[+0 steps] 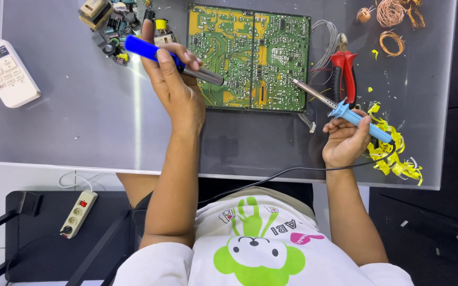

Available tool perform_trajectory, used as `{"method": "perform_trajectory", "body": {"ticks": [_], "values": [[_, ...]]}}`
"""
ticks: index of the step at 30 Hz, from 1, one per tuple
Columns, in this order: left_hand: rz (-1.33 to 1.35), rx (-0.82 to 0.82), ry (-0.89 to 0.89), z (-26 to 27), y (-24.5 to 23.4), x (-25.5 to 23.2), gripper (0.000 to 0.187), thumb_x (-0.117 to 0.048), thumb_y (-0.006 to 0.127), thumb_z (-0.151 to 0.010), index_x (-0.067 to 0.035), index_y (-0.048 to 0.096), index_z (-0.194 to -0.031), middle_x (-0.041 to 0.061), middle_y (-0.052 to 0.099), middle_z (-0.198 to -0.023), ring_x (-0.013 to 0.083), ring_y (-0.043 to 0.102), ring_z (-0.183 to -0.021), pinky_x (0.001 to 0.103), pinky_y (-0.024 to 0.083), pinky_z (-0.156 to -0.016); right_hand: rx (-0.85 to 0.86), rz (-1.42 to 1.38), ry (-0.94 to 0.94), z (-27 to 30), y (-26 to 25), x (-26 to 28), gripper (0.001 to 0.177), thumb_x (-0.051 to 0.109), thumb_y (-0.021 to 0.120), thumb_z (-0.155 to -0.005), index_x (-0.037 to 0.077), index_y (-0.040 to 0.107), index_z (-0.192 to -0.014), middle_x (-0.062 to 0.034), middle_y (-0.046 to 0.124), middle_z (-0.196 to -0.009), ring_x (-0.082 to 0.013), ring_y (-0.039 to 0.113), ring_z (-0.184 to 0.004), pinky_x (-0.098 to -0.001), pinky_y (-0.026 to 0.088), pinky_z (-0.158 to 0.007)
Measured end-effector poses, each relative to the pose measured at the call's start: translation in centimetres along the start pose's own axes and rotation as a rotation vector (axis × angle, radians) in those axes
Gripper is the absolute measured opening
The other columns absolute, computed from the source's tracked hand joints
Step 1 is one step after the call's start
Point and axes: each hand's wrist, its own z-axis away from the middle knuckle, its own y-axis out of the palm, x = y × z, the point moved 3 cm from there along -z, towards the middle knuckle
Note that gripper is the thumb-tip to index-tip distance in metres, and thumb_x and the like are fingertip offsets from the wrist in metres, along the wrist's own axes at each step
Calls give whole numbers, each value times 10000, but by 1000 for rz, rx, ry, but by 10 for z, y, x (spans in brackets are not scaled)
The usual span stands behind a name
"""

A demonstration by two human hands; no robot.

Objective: The person uses a soldering iron and a desoldering pump to remove components from a green circuit board. They heat the solder joints with the iron and then use the pump to extract the molten solder, repeating the process across different points on the board.

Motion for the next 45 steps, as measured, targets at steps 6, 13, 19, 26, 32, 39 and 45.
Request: {"method": "perform_trajectory", "body": {"ticks": [6, 13, 19, 26, 32, 39, 45], "values": [[103, 67, -54, 1, -13, 22, 576, -354, 592, -1187, -51, 443, -1653, 66, 590, -1077, 194, 625, -912, 432, 544, -1043, 19, 24, -14, 0, 1, 0, 421, 533, 649, -1032, 120, 684, -1108, -105, 652, -723, -241, 642, -639, -375, 538, -583], [-250, 281, 26, 17, -3, 7, 484, -194, 529, -1249, -116, 345, -1690, 116, 667, -1377, 243, 677, -1345, 431, 687, -1207, 18, 51, -9, 0, -2, -1, 381, 497, 646, -1047, 125, 679, -1120, -108, 686, -748, -240, 669, -662, -375, 564, -599], [-58, 273, -55, 29, 12, 13, 532, -271, 540, -1245, -98, 313, -1694, 37, 611, -1163, 174, 709, -1074, 564, 601, -1272, 29, 38, -24, 0, -1, 0, 376, 485, 653, -1054, 116, 690, -1114, -108, 675, -739, -239, 663, -651, -374, 570, -588], [-226, 326, -30, 39, 19, 20, 503, -260, 510, -1247, -96, 328, -1686, 15, 591, -1145, 154, 673, -1012, 508, 656, -1193, 32, 41, -15, 2, 1, 1, 371, 491, 655, -1054, 126, 694, -1107, -95, 684, -744, -231, 673, -665, -370, 566, -594], [-270, 366, -14, 42, 25, 21, 494, -241, 494, -1249, -87, 317, -1684, 20, 564, -1169, 168, 660, -1011, 501, 636, -1198, 43, 26, -20, -1, -2, -2, 365, 483, 656, -1061, 122, 691, -1102, -93, 672, -742, -228, 661, -655, -371, 562, -587], [-402, 541, -2, 49, 39, 24, 463, -227, 454, -1259, -108, 337, -1690, 26, 564, -1129, 162, 614, -994, 337, 545, -990, 65, 25, -32, -1, -3, -3, 350, 467, 640, -1079, 121, 689, -1108, -89, 675, -750, -224, 664, -654, -369, 571, -587], [-365, 551, 193, 54, 48, 30, 398, -60, 472, -1223, -12, 460, -1618, 68, 656, -1040, 160, 663, -926, 382, 631, -925, 86, 47, -60, -16, -25, -20, 382, 455, 487, -1185, 101, 611, -1259, -175, 683, -775, -236, 738, -692, -351, 682, -640]]}}
